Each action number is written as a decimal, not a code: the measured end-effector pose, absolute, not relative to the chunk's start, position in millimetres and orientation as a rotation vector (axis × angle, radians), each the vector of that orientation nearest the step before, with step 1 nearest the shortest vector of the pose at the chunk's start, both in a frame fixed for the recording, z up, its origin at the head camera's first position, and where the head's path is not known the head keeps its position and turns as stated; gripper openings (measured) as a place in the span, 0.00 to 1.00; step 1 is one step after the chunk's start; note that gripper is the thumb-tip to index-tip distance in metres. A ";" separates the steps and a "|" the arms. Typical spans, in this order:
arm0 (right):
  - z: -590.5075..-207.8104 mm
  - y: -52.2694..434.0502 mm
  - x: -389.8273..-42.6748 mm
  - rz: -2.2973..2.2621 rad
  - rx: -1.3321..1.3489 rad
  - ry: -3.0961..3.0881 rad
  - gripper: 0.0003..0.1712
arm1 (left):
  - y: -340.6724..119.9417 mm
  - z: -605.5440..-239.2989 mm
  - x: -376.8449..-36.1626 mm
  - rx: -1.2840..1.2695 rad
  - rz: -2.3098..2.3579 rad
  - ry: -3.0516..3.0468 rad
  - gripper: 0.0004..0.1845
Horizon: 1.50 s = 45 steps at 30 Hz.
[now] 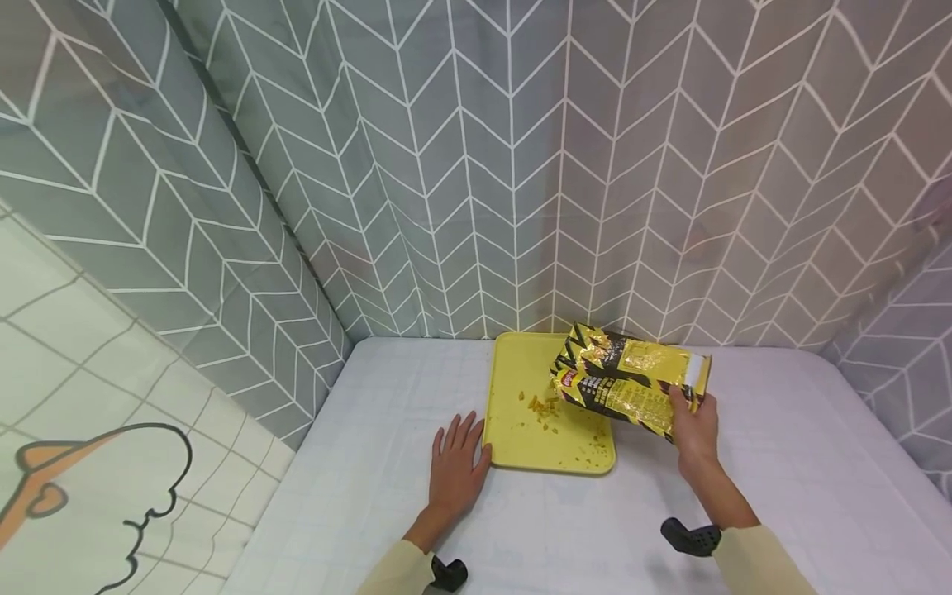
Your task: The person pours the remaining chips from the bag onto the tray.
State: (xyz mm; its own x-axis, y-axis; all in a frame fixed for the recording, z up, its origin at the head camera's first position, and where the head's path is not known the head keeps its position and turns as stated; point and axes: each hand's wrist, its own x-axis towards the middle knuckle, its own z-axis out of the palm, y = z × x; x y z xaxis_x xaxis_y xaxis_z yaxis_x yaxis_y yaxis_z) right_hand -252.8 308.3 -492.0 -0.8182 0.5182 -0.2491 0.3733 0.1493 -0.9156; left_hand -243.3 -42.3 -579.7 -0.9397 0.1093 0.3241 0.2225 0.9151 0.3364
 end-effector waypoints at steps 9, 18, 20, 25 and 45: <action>-491.9 310.3 -249.1 1.842 -0.926 -2.227 0.46 | -41.9 -581.3 -242.5 -0.248 -0.502 -2.787 0.26; -489.5 311.0 -249.0 1.896 -0.917 -2.186 0.46 | -39.2 -576.6 -242.1 -0.238 -0.545 -2.809 0.27; -489.1 310.4 -250.3 1.871 -0.904 -2.195 0.45 | -39.2 -576.6 -242.4 -0.234 -0.553 -2.812 0.27; -491.3 309.3 -252.4 1.778 -0.928 -2.261 0.45 | -40.0 -577.6 -240.8 -0.234 -0.544 -2.785 0.26; -488.3 305.8 -249.7 1.671 -0.875 -2.300 0.43 | -41.4 -574.7 -242.6 -0.233 -0.522 -2.830 0.27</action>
